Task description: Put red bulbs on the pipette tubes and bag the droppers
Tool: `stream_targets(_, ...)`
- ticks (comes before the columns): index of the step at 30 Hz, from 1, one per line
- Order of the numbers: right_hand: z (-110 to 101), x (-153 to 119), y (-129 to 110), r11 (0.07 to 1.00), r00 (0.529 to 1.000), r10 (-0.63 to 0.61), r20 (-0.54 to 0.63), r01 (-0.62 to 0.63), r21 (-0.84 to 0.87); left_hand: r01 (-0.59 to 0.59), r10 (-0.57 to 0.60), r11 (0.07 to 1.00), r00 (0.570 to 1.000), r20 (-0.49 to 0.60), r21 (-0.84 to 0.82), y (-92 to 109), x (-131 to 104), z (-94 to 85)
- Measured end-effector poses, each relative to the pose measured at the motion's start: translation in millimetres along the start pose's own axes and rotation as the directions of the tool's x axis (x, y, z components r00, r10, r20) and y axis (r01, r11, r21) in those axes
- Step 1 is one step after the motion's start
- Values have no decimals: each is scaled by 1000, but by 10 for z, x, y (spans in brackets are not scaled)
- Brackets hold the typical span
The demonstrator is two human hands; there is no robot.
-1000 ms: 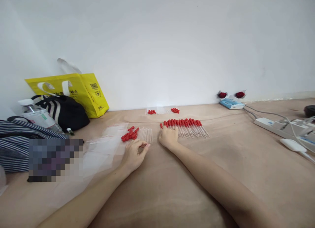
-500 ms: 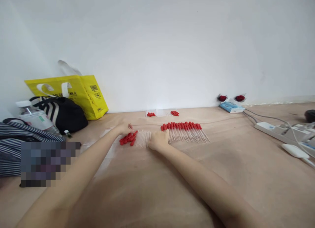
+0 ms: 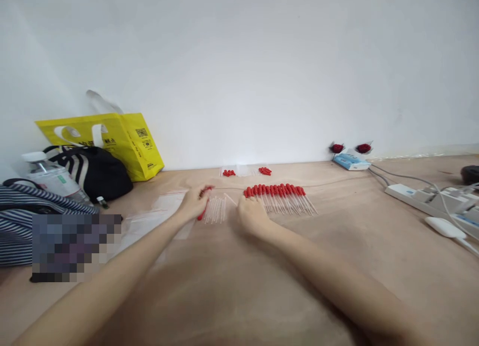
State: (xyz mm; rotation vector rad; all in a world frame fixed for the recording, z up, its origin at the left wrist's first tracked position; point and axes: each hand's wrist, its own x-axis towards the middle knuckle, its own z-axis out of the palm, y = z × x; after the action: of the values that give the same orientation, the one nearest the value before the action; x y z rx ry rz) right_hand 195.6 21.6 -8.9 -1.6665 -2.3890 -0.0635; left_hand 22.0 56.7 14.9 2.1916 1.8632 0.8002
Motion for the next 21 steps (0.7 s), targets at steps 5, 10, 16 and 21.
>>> stream_targets(5, 129, -531, 631, 968, 898, -218, -382, 248, 31, -251, 279, 914, 959, 46, -318, 324, -681, 193)
stream_targets(10, 158, -818, 952, 933, 884, -197, -425, 301, 195, -366, 391, 909, 915, 103, -197, 356, -945, 322)
stream_targets(16, 160, -837, 833, 858, 886, -206, -416, 368, 359, -429, 456, 885, 879, 143, -184, 291, -885, 417)
stream_targets(21, 215, -843, 802, 824, 836, -314, -450, 475, 308, -491, 512, 849, 855, 77, -198, 324, -870, 436)
